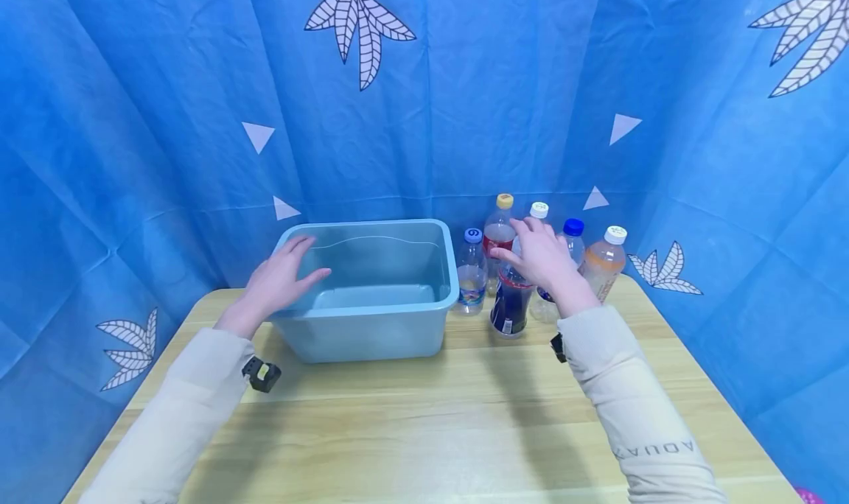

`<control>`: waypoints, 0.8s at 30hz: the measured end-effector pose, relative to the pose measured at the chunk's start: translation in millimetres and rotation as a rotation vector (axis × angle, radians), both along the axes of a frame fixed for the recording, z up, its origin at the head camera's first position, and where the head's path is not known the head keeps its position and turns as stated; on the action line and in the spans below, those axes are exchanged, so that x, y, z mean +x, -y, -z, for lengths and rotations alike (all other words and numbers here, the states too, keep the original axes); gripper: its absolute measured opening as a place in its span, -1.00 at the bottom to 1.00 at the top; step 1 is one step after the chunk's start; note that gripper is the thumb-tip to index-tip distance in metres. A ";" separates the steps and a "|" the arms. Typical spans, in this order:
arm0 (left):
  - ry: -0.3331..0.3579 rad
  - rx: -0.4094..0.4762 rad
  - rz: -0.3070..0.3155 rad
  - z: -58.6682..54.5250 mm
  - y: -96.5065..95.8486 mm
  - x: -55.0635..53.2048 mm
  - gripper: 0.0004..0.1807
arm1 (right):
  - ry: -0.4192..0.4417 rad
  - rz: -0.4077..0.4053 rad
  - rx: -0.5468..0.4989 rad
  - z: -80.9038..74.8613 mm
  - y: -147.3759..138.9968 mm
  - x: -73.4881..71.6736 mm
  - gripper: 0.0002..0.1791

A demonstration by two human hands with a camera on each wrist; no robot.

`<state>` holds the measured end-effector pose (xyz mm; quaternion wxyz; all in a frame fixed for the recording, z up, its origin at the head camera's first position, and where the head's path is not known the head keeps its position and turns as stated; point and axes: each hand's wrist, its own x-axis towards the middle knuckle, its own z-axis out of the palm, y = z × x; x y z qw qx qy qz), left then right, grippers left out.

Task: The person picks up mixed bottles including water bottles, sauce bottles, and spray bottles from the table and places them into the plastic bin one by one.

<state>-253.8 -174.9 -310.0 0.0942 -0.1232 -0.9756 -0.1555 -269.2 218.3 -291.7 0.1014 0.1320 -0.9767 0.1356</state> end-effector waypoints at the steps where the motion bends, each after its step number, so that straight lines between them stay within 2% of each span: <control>1: -0.006 0.012 -0.005 0.8 2.0 1.2 -0.24 | 0.002 0.003 -0.009 0.4 -0.3 0.4 -0.24; 8: -0.042 0.127 -0.072 6.2 14.1 8.3 -0.34 | -0.013 0.030 -0.097 4.6 -3.4 3.2 -0.27; 12: -0.058 0.201 -0.112 10.2 20.3 10.9 -0.38 | -0.057 0.053 -0.180 8.0 -5.6 3.5 -0.35; 18: -0.125 0.296 -0.153 21.1 31.1 12.7 -0.44 | -0.116 0.047 -0.257 13.2 -8.7 2.8 -0.45; 24: -0.181 0.403 -0.202 30.6 41.0 14.8 -0.47 | -0.134 0.077 -0.284 18.6 -11.1 3.1 -0.39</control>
